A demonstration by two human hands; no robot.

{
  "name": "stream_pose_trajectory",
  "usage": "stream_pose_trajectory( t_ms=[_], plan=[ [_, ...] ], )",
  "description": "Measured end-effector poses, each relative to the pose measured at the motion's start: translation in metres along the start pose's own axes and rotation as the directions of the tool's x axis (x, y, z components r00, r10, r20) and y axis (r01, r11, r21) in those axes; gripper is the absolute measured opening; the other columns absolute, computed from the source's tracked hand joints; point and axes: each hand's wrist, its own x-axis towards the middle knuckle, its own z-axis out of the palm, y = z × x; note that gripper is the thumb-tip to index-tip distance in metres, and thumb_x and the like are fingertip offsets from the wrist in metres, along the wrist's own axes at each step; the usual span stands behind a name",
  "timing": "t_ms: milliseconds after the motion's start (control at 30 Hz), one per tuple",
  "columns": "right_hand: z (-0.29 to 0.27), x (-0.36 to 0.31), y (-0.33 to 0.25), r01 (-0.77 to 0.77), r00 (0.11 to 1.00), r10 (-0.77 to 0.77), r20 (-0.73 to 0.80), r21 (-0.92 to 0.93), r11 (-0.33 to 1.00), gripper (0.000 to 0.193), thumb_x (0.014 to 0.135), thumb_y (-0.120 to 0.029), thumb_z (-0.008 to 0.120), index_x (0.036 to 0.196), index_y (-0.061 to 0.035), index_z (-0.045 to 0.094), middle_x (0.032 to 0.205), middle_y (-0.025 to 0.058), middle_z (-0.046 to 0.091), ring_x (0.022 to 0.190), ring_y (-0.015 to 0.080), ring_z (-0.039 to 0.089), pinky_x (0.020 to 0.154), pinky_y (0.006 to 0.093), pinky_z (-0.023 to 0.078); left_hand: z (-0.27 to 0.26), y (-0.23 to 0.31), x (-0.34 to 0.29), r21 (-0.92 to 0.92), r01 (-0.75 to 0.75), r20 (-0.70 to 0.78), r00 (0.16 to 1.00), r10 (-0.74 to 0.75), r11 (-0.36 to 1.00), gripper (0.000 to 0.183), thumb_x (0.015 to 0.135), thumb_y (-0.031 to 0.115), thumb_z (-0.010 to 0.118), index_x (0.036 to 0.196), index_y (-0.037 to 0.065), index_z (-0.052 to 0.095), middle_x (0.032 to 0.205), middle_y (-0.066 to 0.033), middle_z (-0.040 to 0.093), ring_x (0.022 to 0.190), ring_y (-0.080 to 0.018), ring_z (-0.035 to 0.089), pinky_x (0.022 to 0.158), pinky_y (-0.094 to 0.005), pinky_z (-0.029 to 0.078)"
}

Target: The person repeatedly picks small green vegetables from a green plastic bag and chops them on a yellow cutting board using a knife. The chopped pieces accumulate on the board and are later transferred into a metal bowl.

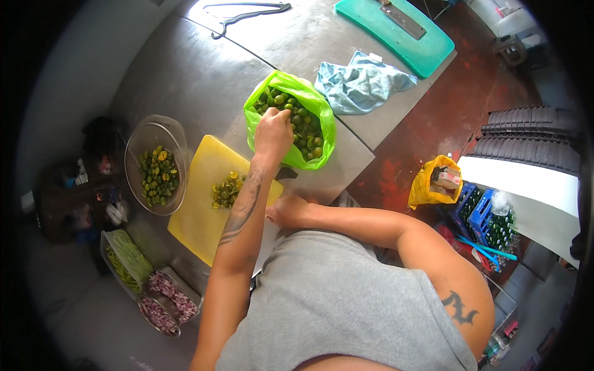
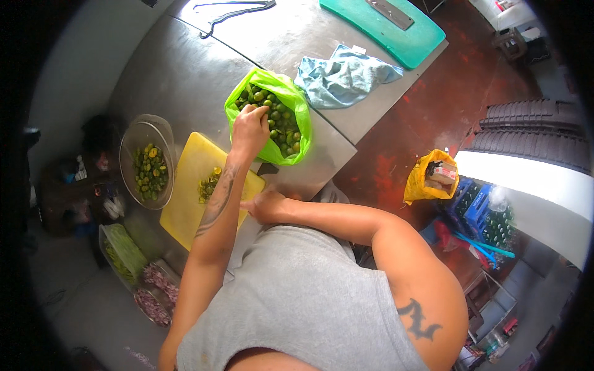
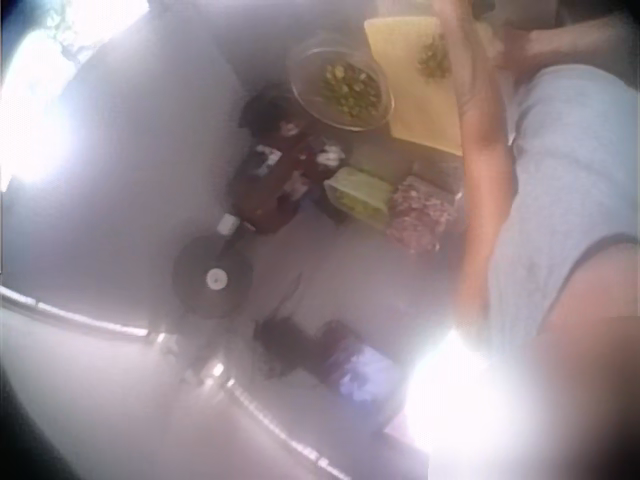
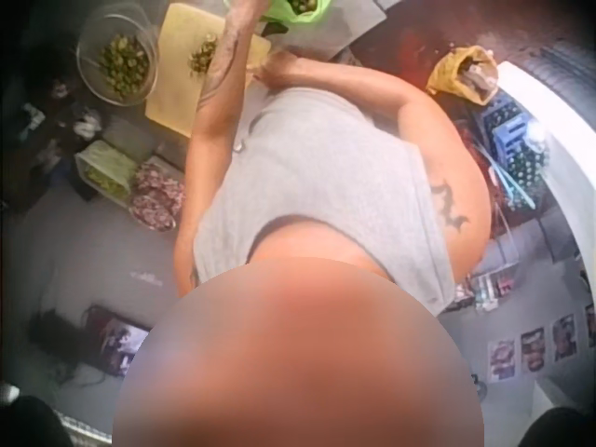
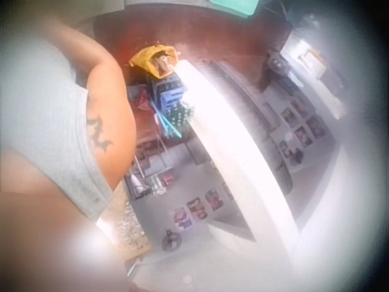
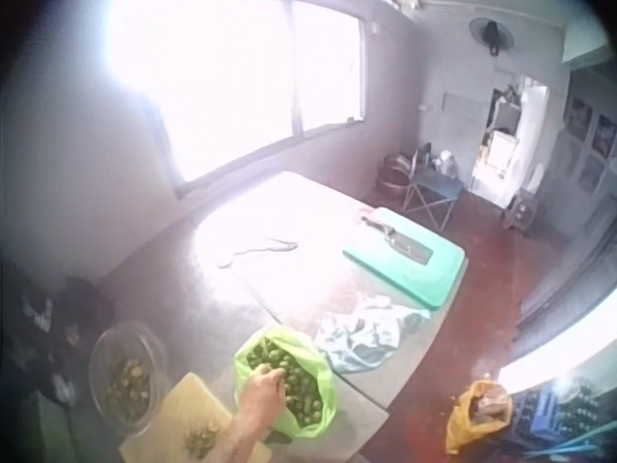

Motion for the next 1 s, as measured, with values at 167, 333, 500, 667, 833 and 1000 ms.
stream_pose_trajectory(
  t_ms=[167,333,500,667,833,1000],
  plan=[
    [-0.002,0.0,0.002,-0.022,0.998,0.02,0.054,0.036,0.999,0.059,0.101,-0.021,0.056,0.159,-0.0286,0.045,0.071,0.0174,0.066,0.063,0.0397,0.068,0.061,0.0538,0.052,0.012,-0.015,0.018,0.17,0.05,0.13,0.989,-0.073,0.984,0.032,0.088,0.018,0.082,0.117,0.004,0.08,0.11,-0.0185,0.069,0.1,-0.0383,0.071,0.091,-0.0477,0.058],
    [-0.02,0.0,-0.005,-0.046,0.989,0.044,0.138,0.011,0.999,0.07,0.101,-0.02,0.055,0.167,-0.0337,0.035,0.07,0.0158,0.064,0.061,0.0361,0.067,0.062,0.0518,0.053,0.002,-0.015,0.022,0.137,0.028,0.186,0.981,-0.053,0.99,0.032,0.084,0.014,0.082,0.114,0.005,0.077,0.109,-0.0151,0.069,0.096,-0.0309,0.072,0.09,-0.0413,0.059],
    [-0.026,0.0,-0.006,0.022,0.994,-0.026,0.106,0.041,0.999,0.088,0.097,-0.011,0.051,0.175,-0.033,0.018,0.075,0.0137,0.071,0.059,0.0278,0.069,0.053,0.0467,0.053,-0.022,-0.014,-0.01,-0.558,0.318,0.189,0.948,-0.256,0.766,0.029,0.09,0.003,0.074,0.119,0.001,0.071,0.116,-0.0097,0.069,0.089,-0.0179,0.073,0.084,-0.0316,0.059],
    [-0.029,-0.002,-0.017,-0.079,0.977,0.096,0.188,-0.093,0.993,0.075,0.102,-0.02,0.055,0.17,-0.0388,0.031,0.073,0.0178,0.068,0.062,0.038,0.069,0.057,0.0524,0.055,-0.085,-0.03,-0.101,-0.961,0.27,0.275,0.893,-0.356,-0.066,0.041,0.097,-0.006,0.061,0.138,-0.001,0.063,0.131,-0.0164,0.067,0.102,-0.0203,0.073,0.093,-0.0315,0.062],
    [-0.03,0.002,-0.023,-0.024,0.991,0.027,0.131,-0.032,0.999,0.068,0.103,-0.021,0.056,0.168,-0.0307,0.036,0.077,0.0237,0.072,0.067,0.0442,0.071,0.064,0.0574,0.057,-0.137,-0.044,-0.207,-0.954,0.077,0.228,0.812,-0.538,-0.289,0.042,0.099,-0.004,0.062,0.142,-0.002,0.061,0.131,-0.0153,0.068,0.121,-0.0251,0.072,0.104,-0.0345,0.063],
    [-0.012,0.006,-0.036,0.029,0.994,-0.034,0.108,0.054,0.998,0.07,0.102,-0.018,0.06,0.167,-0.0286,0.036,0.083,0.0274,0.073,0.077,0.0481,0.072,0.073,0.0578,0.058,-0.114,-0.065,-0.29,-0.952,0.221,-0.066,0.53,-0.846,0.212,0.035,0.097,0.002,0.074,0.131,-0.001,0.067,0.121,-0.0121,0.071,0.104,-0.0222,0.075,0.087,-0.0284,0.063]
  ],
)
